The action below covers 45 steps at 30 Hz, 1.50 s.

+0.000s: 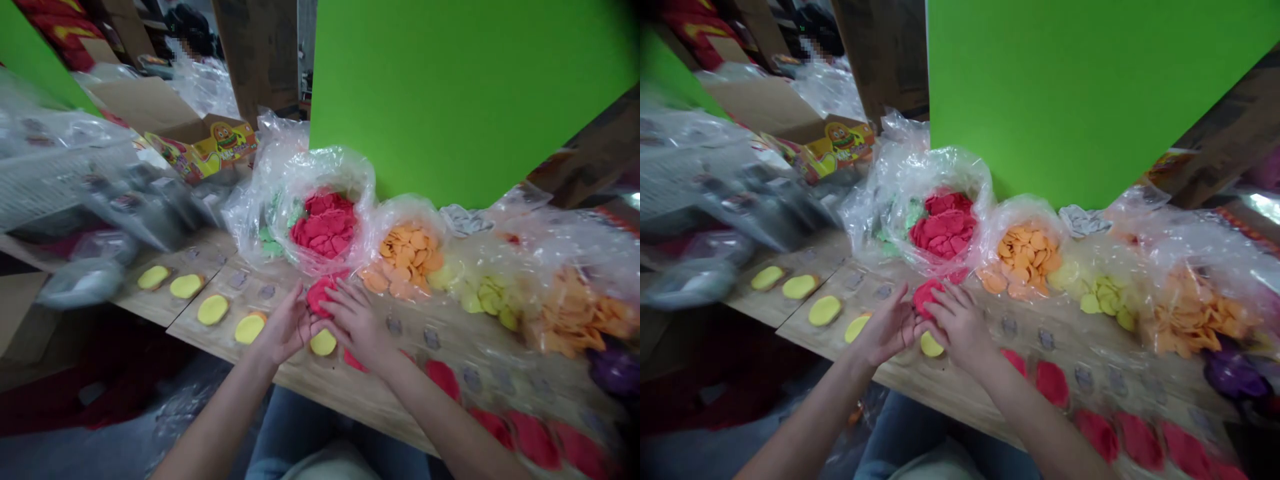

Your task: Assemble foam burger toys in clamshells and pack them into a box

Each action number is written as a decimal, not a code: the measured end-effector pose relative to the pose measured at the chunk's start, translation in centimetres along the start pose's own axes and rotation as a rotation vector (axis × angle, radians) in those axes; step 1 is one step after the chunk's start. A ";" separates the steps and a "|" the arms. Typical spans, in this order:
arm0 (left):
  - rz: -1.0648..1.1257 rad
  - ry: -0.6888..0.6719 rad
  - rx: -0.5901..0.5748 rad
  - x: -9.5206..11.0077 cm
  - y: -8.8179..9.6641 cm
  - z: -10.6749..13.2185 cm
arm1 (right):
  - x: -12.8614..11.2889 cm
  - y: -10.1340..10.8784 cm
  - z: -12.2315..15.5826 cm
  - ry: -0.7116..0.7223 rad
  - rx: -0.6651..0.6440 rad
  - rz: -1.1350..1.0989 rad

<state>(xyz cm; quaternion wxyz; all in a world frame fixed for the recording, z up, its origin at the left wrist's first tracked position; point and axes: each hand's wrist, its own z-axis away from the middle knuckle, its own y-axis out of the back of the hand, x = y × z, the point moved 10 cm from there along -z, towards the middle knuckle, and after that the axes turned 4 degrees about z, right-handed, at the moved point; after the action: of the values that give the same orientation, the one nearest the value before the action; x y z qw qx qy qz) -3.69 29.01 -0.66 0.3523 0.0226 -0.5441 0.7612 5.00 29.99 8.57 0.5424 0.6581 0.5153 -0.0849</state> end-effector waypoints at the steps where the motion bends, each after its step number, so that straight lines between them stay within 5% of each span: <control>1: 0.033 0.025 -0.016 -0.3 0.1 0.4 | -0.4 -0.3 0.7 0.024 -0.023 0.036; 4: 0.040 0.036 0.019 -1.0 1.1 1.4 | 3.0 0.5 2.4 -0.292 0.121 -0.094; 6: -0.017 0.070 0.044 -1.9 1.4 1.8 | 5.6 -1.1 3.4 -0.522 0.083 -0.307; 10: -0.183 0.047 0.090 -2.8 1.7 2.0 | 6.4 -4.8 4.0 -0.638 -0.092 -0.598; 15: -0.506 -0.035 0.227 -2.1 3.6 2.6 | 8.3 -5.5 5.9 -0.839 -0.039 -0.715; 19: -0.765 -0.280 0.366 1.1 6.1 4.1 | 9.1 -2.5 5.2 -0.673 0.109 -0.374; 21: -0.816 -0.395 0.433 2.4 7.3 5.3 | 7.9 -2.2 4.7 -0.495 0.078 -0.104; 24: -0.965 -0.508 0.461 2.9 7.6 6.8 | 4.7 -5.4 5.2 -0.135 -0.173 0.236; 28: -1.390 -0.557 0.230 0.5 4.6 7.2 | 2.5 -8.8 8.3 0.132 -0.394 0.446; 35: -1.939 -0.584 0.002 -3.8 2.8 6.4 | 2.7 -5.4 8.9 -0.052 -0.298 0.563; 45: -2.350 -0.550 -0.100 -5.9 2.9 5.4 | 2.4 -6.1 10.1 -0.072 -0.341 0.625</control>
<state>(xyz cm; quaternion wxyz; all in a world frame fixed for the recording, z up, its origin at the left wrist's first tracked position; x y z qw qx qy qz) -2.76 20.93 -3.27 0.7024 0.6512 -0.2772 -0.0758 5.92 22.57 -0.89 0.6620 0.6806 0.2764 0.1491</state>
